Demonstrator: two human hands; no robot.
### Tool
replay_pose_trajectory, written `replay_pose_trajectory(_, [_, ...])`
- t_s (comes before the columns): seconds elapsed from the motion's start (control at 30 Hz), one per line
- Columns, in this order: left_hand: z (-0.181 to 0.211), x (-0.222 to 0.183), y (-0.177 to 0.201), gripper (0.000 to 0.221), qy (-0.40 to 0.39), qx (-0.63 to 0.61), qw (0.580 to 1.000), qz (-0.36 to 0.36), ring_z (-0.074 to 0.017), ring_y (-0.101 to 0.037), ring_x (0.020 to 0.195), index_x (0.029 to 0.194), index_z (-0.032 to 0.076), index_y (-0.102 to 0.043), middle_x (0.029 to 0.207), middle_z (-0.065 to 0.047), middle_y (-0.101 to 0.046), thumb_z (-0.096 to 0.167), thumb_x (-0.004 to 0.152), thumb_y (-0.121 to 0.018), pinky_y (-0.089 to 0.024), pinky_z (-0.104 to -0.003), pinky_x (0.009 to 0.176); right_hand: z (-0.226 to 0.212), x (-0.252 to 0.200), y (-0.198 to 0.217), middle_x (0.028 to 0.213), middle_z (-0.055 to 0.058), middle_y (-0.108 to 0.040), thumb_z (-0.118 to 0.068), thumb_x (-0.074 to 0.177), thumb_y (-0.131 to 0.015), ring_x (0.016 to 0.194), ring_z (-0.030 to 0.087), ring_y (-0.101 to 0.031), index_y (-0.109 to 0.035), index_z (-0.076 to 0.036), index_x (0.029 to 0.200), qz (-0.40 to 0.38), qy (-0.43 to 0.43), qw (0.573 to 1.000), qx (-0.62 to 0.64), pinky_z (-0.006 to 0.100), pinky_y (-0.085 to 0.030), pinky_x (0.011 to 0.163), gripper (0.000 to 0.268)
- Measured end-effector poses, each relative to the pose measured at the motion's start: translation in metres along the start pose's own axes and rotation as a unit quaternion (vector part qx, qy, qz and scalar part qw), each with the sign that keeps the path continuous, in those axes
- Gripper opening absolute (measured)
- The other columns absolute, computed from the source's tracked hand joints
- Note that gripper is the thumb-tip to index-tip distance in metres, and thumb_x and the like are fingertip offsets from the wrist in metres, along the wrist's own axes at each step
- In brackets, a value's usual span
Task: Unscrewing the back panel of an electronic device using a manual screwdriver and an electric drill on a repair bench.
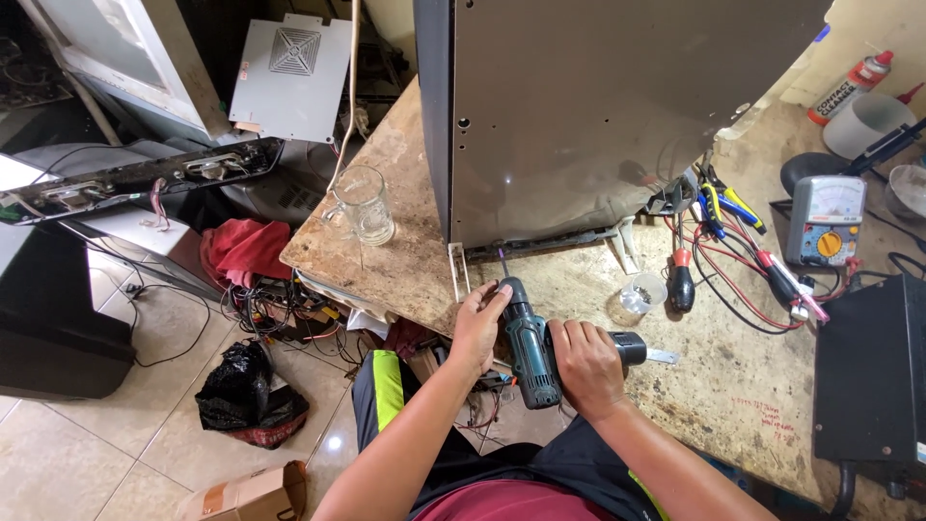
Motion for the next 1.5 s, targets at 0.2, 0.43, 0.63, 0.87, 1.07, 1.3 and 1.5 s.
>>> replay_pose_trajectory(0.2, [-0.006, 0.006, 0.006, 0.068, 0.014, -0.015, 1.0, -0.005, -0.0286, -0.062, 0.124, 0.143, 0.001, -0.056, 0.123, -0.017, -0.069, 0.029, 0.088, -0.084, -0.052, -0.044, 0.103, 0.0, -0.006, -0.005, 0.084, 0.004, -0.054, -0.012, 0.101, -0.046, 0.085, 0.024, -0.063, -0.064, -0.012, 0.112, -0.003, -0.007, 1.0, -0.004, 0.034, -0.052, 0.079, 0.021])
replay_pose_trajectory(0.43, [-0.027, 0.034, 0.014, 0.063, 0.032, -0.028, 0.999, 0.0, -0.0295, -0.067, 0.114, 0.135, 0.0, -0.061, 0.121, -0.019, -0.068, 0.031, 0.086, -0.086, -0.057, -0.045, 0.094, 0.002, -0.017, 0.005, 0.085, 0.006, -0.055, -0.011, 0.102, -0.046, 0.084, 0.025, -0.063, -0.067, -0.009, 0.119, 0.029, -0.006, 0.999, 0.015, 0.035, -0.052, 0.079, 0.027])
replay_pose_trajectory(0.63, [0.039, -0.008, -0.023, 0.037, 0.163, 0.001, 0.986, 0.032, -0.0163, -0.063, 0.091, 0.127, 0.008, -0.064, 0.12, -0.01, -0.072, 0.028, 0.095, -0.068, -0.052, -0.028, 0.083, 0.008, -0.023, 0.052, 0.09, 0.005, -0.069, -0.001, 0.088, -0.074, 0.079, 0.021, -0.068, -0.068, -0.01, 0.13, -0.037, -0.015, 0.999, 0.022, 0.034, -0.056, 0.07, 0.043])
replay_pose_trajectory(0.87, [0.007, 0.021, -0.044, 0.045, 0.135, -0.067, 0.988, -0.027, -0.0139, -0.068, 0.08, 0.13, 0.001, -0.063, 0.098, -0.011, -0.073, 0.012, 0.089, -0.075, -0.061, -0.026, 0.08, 0.026, -0.054, 0.091, 0.096, 0.008, -0.068, -0.008, 0.094, -0.062, 0.081, 0.026, -0.065, -0.067, -0.009, 0.129, -0.068, -0.089, 0.988, 0.104, 0.039, -0.05, 0.071, 0.035])
replay_pose_trajectory(1.07, [-0.022, 0.022, -0.086, 0.021, 0.132, -0.027, 0.987, -0.087, -0.0187, -0.069, 0.084, 0.11, 0.002, -0.068, 0.095, -0.011, -0.072, 0.006, 0.091, -0.075, -0.061, -0.028, 0.082, 0.047, -0.101, 0.103, 0.103, 0.008, -0.068, -0.011, 0.092, -0.061, 0.092, 0.027, -0.065, -0.061, -0.009, 0.138, -0.085, -0.166, 0.973, 0.132, 0.04, -0.051, 0.077, 0.046])
replay_pose_trajectory(1.3, [-0.028, 0.007, -0.159, 0.019, 0.136, 0.038, 0.982, -0.127, -0.0192, -0.07, 0.091, 0.107, 0.003, -0.065, 0.103, -0.013, -0.074, 0.008, 0.091, -0.074, -0.061, -0.03, 0.087, 0.072, -0.136, 0.118, 0.1, 0.007, -0.067, -0.01, 0.09, -0.061, 0.09, 0.027, -0.065, -0.064, -0.01, 0.134, -0.058, -0.245, 0.957, 0.141, 0.041, -0.051, 0.078, 0.043])
replay_pose_trajectory(1.5, [-0.014, -0.016, -0.188, 0.034, 0.133, 0.124, 0.968, -0.174, -0.0224, -0.073, 0.101, 0.113, 0.001, -0.07, 0.114, -0.015, -0.074, -0.002, 0.08, -0.08, -0.063, -0.025, 0.085, 0.083, -0.157, 0.111, 0.1, 0.008, -0.068, -0.009, 0.086, -0.07, 0.089, 0.027, -0.065, -0.061, -0.01, 0.139, -0.072, -0.266, 0.956, 0.105, 0.041, -0.052, 0.075, 0.054])
Point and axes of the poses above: each hand's wrist, its own x-axis towards the middle knuckle, its own y-axis out of the back of the hand, z = x × y, the point moved 3 cm from there along x, towards the middle knuckle
